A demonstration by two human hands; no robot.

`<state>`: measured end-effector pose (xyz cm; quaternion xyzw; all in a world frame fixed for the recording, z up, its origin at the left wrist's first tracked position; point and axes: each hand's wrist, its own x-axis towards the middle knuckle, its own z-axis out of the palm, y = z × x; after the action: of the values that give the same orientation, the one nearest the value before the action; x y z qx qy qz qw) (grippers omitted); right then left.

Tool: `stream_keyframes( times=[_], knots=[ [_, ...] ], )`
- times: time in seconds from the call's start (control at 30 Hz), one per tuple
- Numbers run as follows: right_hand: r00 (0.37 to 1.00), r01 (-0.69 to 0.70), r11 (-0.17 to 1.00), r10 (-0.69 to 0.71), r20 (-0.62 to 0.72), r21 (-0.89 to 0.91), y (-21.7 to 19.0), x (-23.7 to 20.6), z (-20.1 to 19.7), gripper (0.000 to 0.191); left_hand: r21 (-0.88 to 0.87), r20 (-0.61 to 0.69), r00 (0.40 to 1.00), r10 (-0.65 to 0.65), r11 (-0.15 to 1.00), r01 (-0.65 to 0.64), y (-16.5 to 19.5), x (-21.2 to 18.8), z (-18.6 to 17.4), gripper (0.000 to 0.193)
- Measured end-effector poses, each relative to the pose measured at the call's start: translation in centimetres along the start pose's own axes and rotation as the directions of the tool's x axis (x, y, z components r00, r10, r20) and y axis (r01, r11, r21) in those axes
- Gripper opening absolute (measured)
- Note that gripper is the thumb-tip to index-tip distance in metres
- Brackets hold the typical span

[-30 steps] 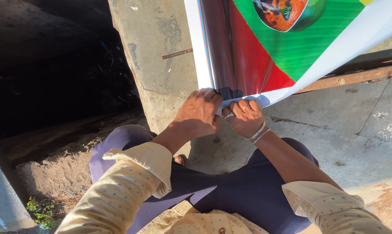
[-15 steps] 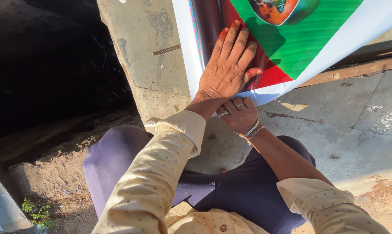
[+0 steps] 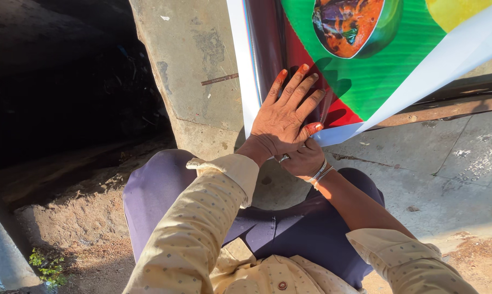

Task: The person attaches a large printed banner to a metal frame on the ground. They unroll the banner, align it with the frame, and use a glue bottle to secure the edges while smoothing the surface with their hands.

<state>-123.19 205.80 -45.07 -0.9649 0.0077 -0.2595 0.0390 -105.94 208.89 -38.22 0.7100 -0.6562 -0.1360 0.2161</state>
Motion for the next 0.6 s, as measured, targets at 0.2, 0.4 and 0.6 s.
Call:
stream_keyframes(
  times=[0.2, 0.4, 0.6],
  knots=[
    [0.99, 0.009, 0.973, -0.041, 0.136, 0.231, 1.1, 2.0, -2.7, 0.006, 0.093, 0.04, 0.998, -0.046, 0.995, 0.042, 0.7, 0.4, -0.2, 0.073],
    [0.98, -0.037, 0.908, -0.048, 0.192, 0.417, 1.7, 5.2, -6.0, 0.008, 0.215, 0.023, 0.999, -0.028, 0.976, 0.023, 1.0, 0.3, 0.7, 0.065],
    [0.973, -0.186, 0.806, 0.073, 0.218, 0.562, 1.9, 5.7, -6.3, 0.025, 0.239, 0.033, 0.999, -0.035, 0.971, 0.026, 0.9, 0.2, 1.2, 0.062]
  ],
)
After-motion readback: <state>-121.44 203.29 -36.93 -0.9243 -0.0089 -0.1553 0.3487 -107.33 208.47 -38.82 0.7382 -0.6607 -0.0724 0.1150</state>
